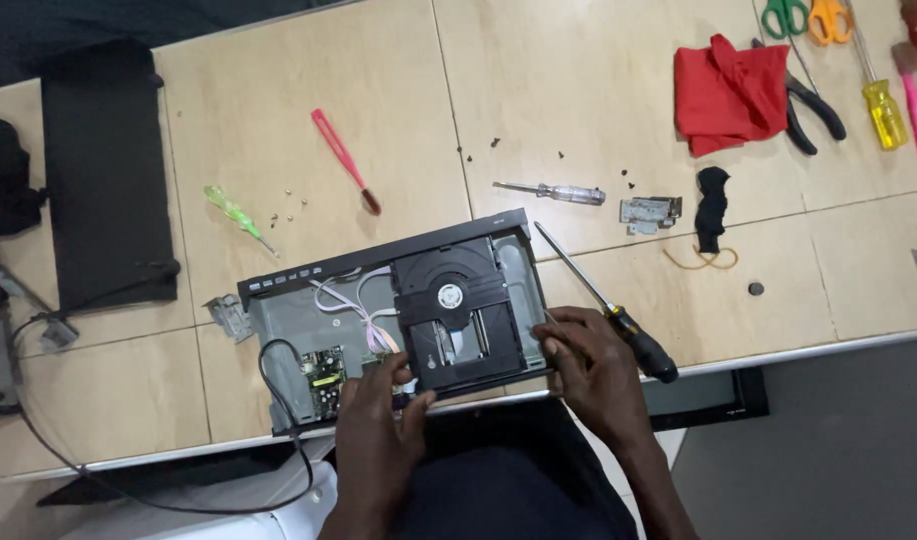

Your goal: The person is repairing a disassembled electronic device, likely a VCR, on a wooden table. They handle internal components, including a circuit board and a mechanical assembly, and connect ribbon cables and wires by hand. Various tools and screws are scattered on the table.

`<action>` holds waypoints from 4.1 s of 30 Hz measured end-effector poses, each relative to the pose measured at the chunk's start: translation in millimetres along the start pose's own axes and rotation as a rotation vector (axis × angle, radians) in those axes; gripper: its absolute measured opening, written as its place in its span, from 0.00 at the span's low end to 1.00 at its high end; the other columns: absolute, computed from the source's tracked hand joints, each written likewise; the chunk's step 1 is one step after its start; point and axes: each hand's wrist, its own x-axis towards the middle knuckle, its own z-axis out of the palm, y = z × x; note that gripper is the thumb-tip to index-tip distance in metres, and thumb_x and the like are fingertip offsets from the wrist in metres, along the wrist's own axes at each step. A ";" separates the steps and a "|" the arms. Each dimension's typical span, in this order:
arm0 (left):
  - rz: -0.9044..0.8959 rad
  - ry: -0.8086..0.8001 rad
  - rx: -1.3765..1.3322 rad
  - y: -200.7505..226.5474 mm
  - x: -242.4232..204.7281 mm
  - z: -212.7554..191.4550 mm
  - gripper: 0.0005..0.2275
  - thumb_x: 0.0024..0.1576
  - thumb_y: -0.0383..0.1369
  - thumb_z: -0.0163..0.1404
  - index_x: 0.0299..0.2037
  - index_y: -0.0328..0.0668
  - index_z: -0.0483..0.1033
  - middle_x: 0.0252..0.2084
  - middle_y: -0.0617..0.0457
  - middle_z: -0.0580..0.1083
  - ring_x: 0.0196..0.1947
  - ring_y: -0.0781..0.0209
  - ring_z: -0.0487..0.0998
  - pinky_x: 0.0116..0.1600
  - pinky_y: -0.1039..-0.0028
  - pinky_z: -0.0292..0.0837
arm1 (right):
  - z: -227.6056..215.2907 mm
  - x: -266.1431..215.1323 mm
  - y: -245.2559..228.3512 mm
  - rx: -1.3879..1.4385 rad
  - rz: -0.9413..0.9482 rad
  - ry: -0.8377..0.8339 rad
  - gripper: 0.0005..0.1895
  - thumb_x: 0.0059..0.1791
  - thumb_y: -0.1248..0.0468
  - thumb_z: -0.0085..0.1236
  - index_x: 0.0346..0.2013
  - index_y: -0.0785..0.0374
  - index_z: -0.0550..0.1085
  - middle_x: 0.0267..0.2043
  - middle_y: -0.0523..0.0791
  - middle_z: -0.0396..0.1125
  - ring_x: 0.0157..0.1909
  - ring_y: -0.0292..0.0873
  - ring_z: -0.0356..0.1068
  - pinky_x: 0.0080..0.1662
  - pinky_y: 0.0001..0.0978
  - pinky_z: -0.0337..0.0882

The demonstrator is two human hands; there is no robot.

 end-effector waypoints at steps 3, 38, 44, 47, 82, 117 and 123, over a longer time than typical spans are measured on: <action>-0.076 -0.031 0.051 9.6 4.8 0.0 0.24 0.54 0.39 0.59 0.63 0.50 0.72 0.48 0.54 0.79 0.49 0.49 0.74 0.50 0.57 0.70 | -2.7 1.9 4.6 0.015 -0.057 -0.014 0.14 0.53 0.65 0.52 0.48 0.60 0.82 0.54 0.49 0.71 0.58 0.48 0.73 0.51 0.39 0.75; -0.196 0.186 0.118 53.5 14.2 3.9 0.20 0.56 0.39 0.56 0.59 0.50 0.73 0.46 0.51 0.73 0.45 0.52 0.76 0.43 0.61 0.74 | 2.1 22.3 9.7 -0.099 0.094 -0.102 0.17 0.48 0.54 0.57 0.50 0.52 0.80 0.55 0.45 0.65 0.51 0.45 0.73 0.41 0.42 0.75; -0.316 0.036 0.230 70.2 53.3 -11.4 0.25 0.56 0.48 0.54 0.62 0.48 0.72 0.38 0.52 0.79 0.40 0.47 0.80 0.40 0.53 0.72 | 15.4 29.9 1.1 -0.191 0.131 -0.064 0.19 0.46 0.47 0.64 0.48 0.50 0.81 0.49 0.44 0.63 0.51 0.46 0.69 0.36 0.47 0.74; -0.350 -0.030 0.273 71.6 62.7 -7.3 0.24 0.56 0.51 0.55 0.59 0.50 0.73 0.30 0.52 0.81 0.36 0.43 0.82 0.38 0.52 0.72 | 20.5 31.5 5.1 -0.197 0.138 -0.063 0.16 0.46 0.47 0.65 0.43 0.50 0.81 0.45 0.44 0.62 0.48 0.46 0.69 0.33 0.47 0.74; -0.211 0.177 -0.017 -12.3 36.5 -65.4 0.11 0.57 0.42 0.55 0.47 0.56 0.82 0.37 0.57 0.82 0.33 0.54 0.82 0.36 0.60 0.72 | 34.9 27.7 -9.1 -0.211 0.392 -0.004 0.11 0.44 0.51 0.66 0.35 0.49 0.86 0.53 0.44 0.65 0.58 0.41 0.70 0.54 0.38 0.70; 0.318 0.208 -0.341 -92.7 29.2 -96.8 0.05 0.57 0.24 0.56 0.42 0.40 0.80 0.39 0.51 0.80 0.39 0.55 0.79 0.38 0.69 0.74 | 49.4 8.6 -18.7 -0.263 0.261 0.133 0.12 0.51 0.56 0.62 0.41 0.61 0.82 0.51 0.49 0.69 0.59 0.50 0.67 0.56 0.47 0.66; -0.082 -0.125 -0.547 -66.0 49.2 -93.7 0.17 0.58 0.35 0.53 0.57 0.43 0.72 0.50 0.44 0.82 0.47 0.52 0.85 0.45 0.65 0.82 | 50.2 9.7 -17.8 -0.286 0.262 0.139 0.12 0.50 0.56 0.64 0.42 0.60 0.83 0.52 0.49 0.71 0.56 0.48 0.69 0.52 0.43 0.67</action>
